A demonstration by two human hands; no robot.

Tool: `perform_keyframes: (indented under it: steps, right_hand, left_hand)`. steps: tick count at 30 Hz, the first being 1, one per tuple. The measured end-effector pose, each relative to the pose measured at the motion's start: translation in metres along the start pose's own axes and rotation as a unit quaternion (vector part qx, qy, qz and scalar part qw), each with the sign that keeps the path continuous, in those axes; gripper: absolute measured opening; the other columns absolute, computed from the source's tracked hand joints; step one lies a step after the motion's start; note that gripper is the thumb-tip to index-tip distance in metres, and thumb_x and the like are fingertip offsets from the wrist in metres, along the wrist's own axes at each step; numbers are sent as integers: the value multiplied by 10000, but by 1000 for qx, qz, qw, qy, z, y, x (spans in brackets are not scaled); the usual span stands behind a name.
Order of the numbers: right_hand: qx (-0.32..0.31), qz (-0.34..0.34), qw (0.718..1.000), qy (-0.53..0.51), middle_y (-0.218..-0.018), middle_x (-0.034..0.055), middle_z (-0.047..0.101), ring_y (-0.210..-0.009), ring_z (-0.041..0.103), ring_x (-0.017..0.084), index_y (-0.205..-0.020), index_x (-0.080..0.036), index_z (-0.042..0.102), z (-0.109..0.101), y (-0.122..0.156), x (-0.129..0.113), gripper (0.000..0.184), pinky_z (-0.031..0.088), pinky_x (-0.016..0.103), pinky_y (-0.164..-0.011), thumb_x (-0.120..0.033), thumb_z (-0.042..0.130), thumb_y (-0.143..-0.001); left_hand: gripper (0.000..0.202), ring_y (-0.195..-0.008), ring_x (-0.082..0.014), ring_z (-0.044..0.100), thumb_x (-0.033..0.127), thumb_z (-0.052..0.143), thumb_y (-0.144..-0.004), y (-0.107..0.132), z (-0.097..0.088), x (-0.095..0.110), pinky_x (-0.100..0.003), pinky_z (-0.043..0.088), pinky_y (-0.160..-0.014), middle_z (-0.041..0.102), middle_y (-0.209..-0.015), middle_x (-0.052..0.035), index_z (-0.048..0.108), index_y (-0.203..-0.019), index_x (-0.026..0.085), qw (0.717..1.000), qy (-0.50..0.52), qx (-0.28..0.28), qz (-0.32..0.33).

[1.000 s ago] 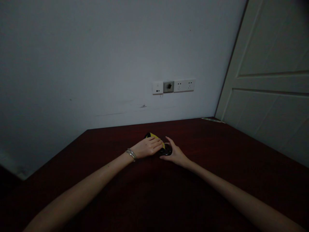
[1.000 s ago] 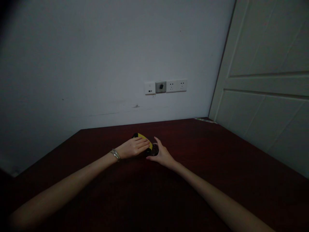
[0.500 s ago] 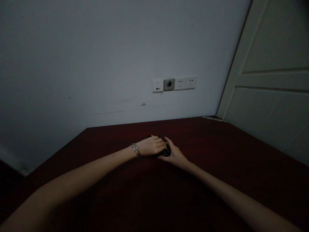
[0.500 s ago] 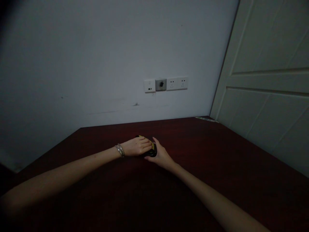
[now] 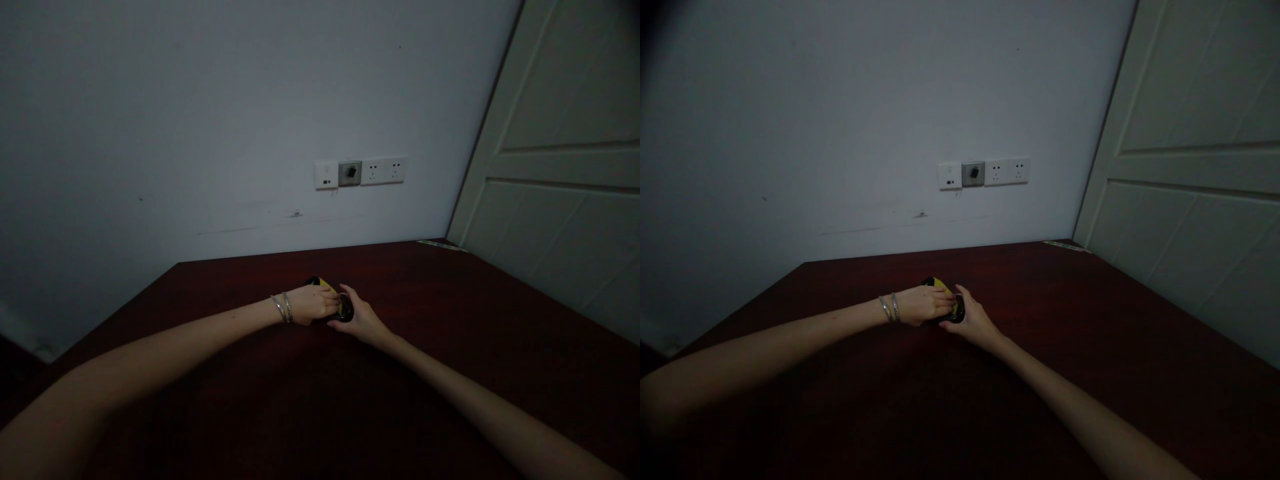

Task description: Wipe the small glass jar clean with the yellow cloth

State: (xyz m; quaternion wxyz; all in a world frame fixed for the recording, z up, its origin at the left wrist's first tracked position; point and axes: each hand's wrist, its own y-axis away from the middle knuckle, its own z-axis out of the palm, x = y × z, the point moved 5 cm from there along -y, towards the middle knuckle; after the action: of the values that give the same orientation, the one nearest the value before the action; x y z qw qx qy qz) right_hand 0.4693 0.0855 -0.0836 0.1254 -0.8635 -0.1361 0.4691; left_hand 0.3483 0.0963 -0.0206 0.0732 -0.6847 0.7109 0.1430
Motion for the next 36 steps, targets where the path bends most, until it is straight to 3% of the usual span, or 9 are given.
perform_keyframes:
  steps: [6, 14, 21, 31, 36]
  right_hand:
    - [1, 0, 1000, -5, -1209, 165, 592, -1084, 604, 275, -1356, -149, 288, 0, -1, -3, 940, 470, 422, -932, -358, 782, -585]
    - [-8, -12, 1000, -8, -1225, 149, 585, -1115, 589, 276, -1330, -186, 311, -1, 1, -2, 889, 472, 415, -932, -381, 781, -601]
    - [-10, -22, 1000, -12, -1126, 118, 631, -1017, 633, 257, -1306, -194, 315, 0, 2, -4, 869, 507, 378, -840, -391, 787, -604]
    - [-9, -24, 1000, 10, -1083, 108, 631, -995, 631, 264, -1153, -180, 431, -1, 3, -5, 674, 504, 376, -810, -415, 770, -620]
    - [-14, -26, 999, 17, -1138, 111, 610, -1049, 611, 269, -1174, -189, 425, 0, 4, -6, 672, 493, 390, -851, -447, 749, -644]
  left_hand:
    - [166, -959, -237, 610, 79, 557, -763, -12, 2, -1, -348, 430, -899, 689, -936, -126, 643, -894, 134, 999, -2, -9, -30]
    - [101, -759, -246, 646, 195, 609, -734, -28, -4, -6, -363, 469, -787, 702, -777, -128, 684, -731, 128, 993, 18, -47, -108]
    - [173, -666, -255, 650, 224, 614, -680, -38, -12, -12, -320, 480, -592, 710, -753, -125, 717, -789, 138, 976, 70, -104, -176]
    - [269, -593, -180, 583, 123, 573, -612, -55, -9, -35, -266, 443, -546, 692, -706, -48, 732, -826, 160, 942, 190, -202, -189]
    - [231, -527, -166, 531, 84, 570, -563, -62, -12, -45, -279, 429, -540, 634, -569, -23, 735, -713, 141, 919, 226, -255, -198]
